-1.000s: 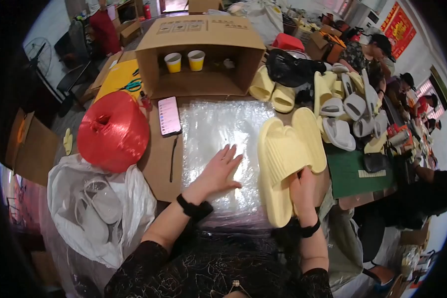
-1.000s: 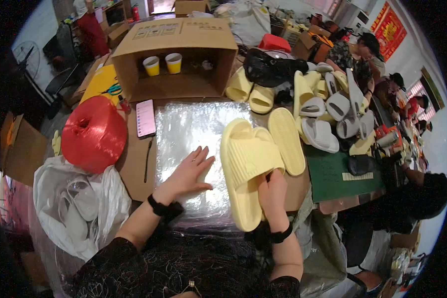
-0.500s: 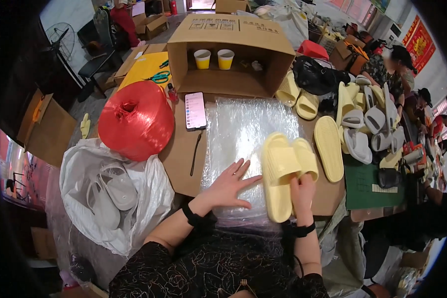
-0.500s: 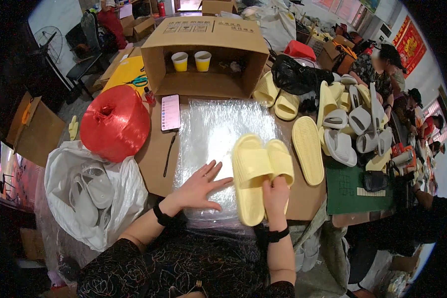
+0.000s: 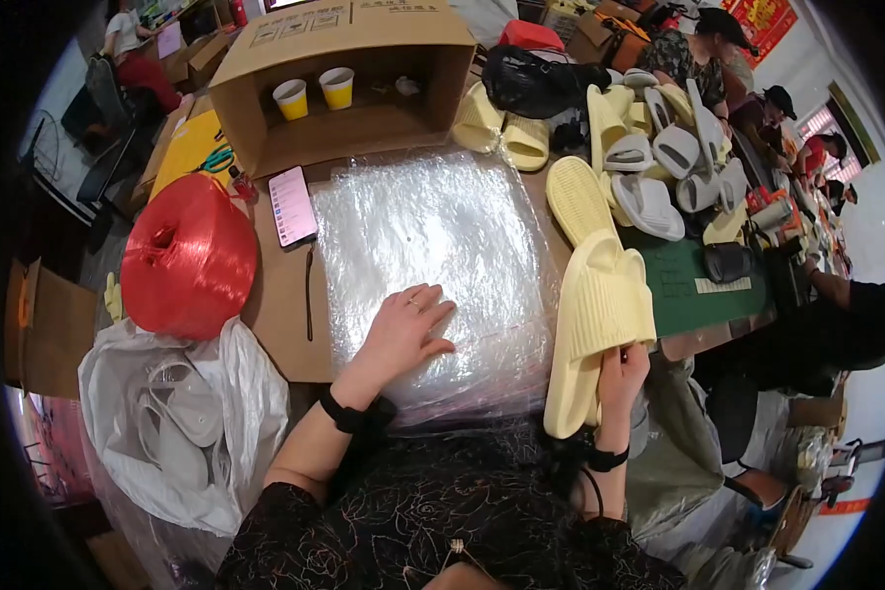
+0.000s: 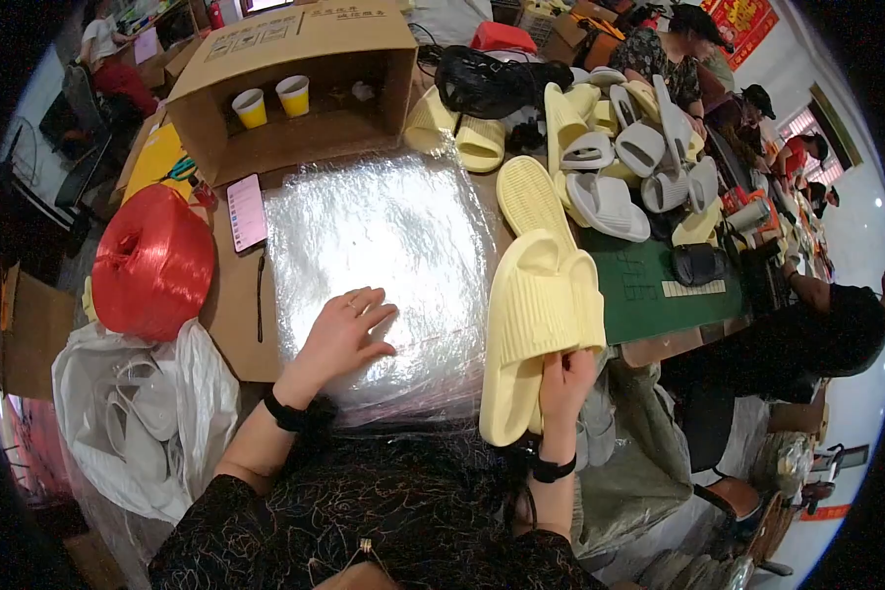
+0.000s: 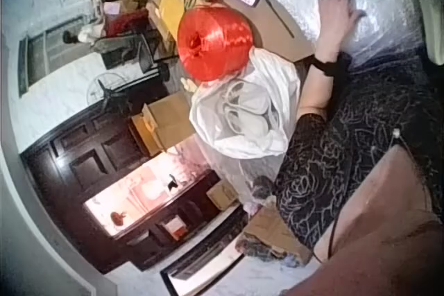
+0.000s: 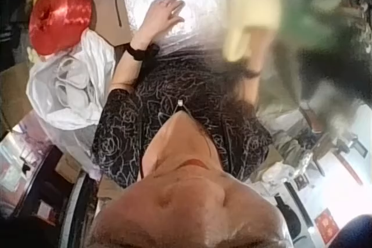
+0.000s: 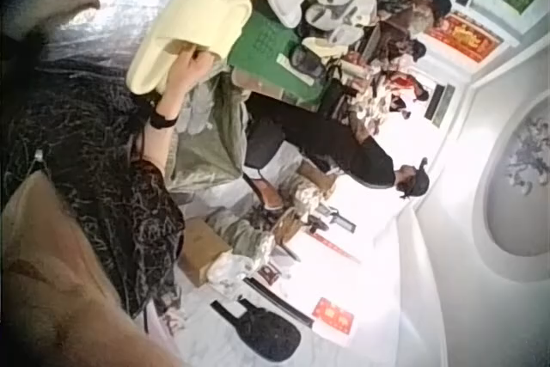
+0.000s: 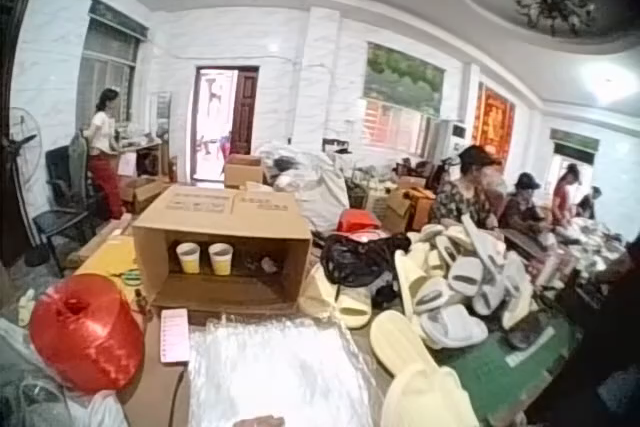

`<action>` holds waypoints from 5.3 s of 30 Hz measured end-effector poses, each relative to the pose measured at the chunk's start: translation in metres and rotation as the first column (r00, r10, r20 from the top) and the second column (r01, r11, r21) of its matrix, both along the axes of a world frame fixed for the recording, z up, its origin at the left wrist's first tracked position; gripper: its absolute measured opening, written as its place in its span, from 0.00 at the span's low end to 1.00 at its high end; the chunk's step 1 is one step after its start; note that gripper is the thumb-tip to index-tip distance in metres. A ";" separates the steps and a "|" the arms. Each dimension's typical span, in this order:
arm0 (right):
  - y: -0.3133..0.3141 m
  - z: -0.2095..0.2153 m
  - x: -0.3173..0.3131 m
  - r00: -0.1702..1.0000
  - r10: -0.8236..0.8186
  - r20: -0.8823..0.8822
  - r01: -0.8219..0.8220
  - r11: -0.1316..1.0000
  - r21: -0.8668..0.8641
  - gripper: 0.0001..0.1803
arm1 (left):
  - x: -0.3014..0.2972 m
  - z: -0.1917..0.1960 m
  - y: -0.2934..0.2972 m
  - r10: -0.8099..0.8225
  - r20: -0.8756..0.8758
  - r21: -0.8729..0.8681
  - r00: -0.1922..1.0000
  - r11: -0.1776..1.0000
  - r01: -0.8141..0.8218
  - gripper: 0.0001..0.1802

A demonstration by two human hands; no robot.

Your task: The recorder is sorting and placing pairs of slides/sandals into plastic bags at a workstation.

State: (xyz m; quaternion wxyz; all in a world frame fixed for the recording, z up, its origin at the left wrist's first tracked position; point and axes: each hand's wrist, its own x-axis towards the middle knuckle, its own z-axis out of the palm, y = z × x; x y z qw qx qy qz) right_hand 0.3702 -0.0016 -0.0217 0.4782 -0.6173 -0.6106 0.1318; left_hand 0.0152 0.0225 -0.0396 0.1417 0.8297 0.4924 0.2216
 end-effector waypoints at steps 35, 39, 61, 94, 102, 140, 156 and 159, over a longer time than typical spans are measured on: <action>-0.017 0.023 -0.080 0.810 0.461 0.362 -0.364 0.880 -0.305 0.14 | 0.027 0.042 0.004 -0.088 0.170 0.236 0.981 0.971 0.046 0.14; -0.003 0.010 -0.095 0.814 0.428 0.394 -0.366 0.903 -0.225 0.14 | 0.032 0.039 -0.002 -0.179 0.184 0.296 0.967 0.948 0.119 0.14; 0.030 0.004 -0.130 0.772 0.500 0.393 -0.517 0.853 -0.071 0.36 | -0.014 0.055 -0.030 -0.173 0.618 -0.006 0.767 0.975 0.224 0.24; 0.077 -0.004 -0.136 0.969 0.247 0.015 -0.246 0.969 -0.023 0.11 | -0.033 -0.024 -0.011 0.280 0.100 0.011 0.955 0.959 -0.282 0.31; -0.003 -0.052 0.090 0.529 -0.188 -0.828 0.635 0.734 0.239 0.09 | -0.024 -0.019 -0.011 0.253 0.018 0.024 0.967 0.967 -0.253 0.28; 0.146 -0.017 0.015 0.779 0.194 -0.596 -0.187 0.980 0.073 0.31 | -0.027 -0.017 -0.014 0.315 0.091 0.015 0.945 0.948 -0.318 0.31; 0.045 0.126 -0.045 0.204 0.425 -0.882 -0.606 0.762 0.227 0.52 | -0.029 -0.018 -0.013 0.326 0.119 0.005 0.938 0.944 -0.329 0.30; 0.051 0.117 -0.073 0.192 0.310 -0.931 -0.693 0.714 0.095 0.46 | -0.028 -0.017 -0.012 0.331 0.100 0.014 0.938 0.942 -0.334 0.31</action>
